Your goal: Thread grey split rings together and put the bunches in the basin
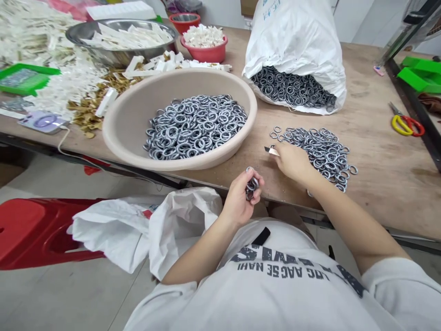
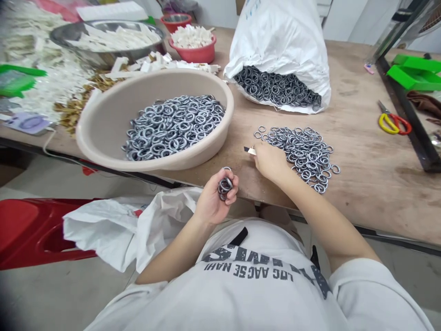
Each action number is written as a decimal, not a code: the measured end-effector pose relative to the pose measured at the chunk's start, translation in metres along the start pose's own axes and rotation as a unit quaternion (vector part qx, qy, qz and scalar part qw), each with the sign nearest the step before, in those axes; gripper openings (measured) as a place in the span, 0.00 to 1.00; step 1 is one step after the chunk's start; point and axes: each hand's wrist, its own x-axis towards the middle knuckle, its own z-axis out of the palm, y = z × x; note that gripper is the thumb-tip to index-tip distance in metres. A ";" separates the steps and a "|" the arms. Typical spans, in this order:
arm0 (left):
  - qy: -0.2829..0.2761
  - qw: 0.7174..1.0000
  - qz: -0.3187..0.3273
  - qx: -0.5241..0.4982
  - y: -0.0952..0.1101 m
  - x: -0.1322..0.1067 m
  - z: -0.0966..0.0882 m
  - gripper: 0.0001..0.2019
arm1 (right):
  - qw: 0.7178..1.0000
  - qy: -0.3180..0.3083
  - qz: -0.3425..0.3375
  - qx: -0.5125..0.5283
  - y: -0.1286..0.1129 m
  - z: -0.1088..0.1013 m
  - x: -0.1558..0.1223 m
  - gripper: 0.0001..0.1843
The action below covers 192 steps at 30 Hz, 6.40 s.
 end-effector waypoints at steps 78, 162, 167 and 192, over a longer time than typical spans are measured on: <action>-0.063 0.994 -0.035 0.084 -0.037 0.010 0.035 0.22 | 0.896 0.138 -0.033 0.421 0.013 0.014 -0.098 0.16; -0.143 0.986 -0.045 0.077 -0.027 0.003 0.023 0.19 | 0.948 0.079 -0.081 0.298 0.003 -0.013 -0.109 0.22; -0.249 0.958 -0.105 0.100 -0.026 -0.010 0.018 0.20 | 0.950 0.143 0.062 0.271 0.035 -0.001 -0.072 0.24; -0.006 0.993 0.022 0.113 -0.017 0.023 0.017 0.19 | 0.967 0.095 0.037 0.232 0.038 -0.015 -0.019 0.09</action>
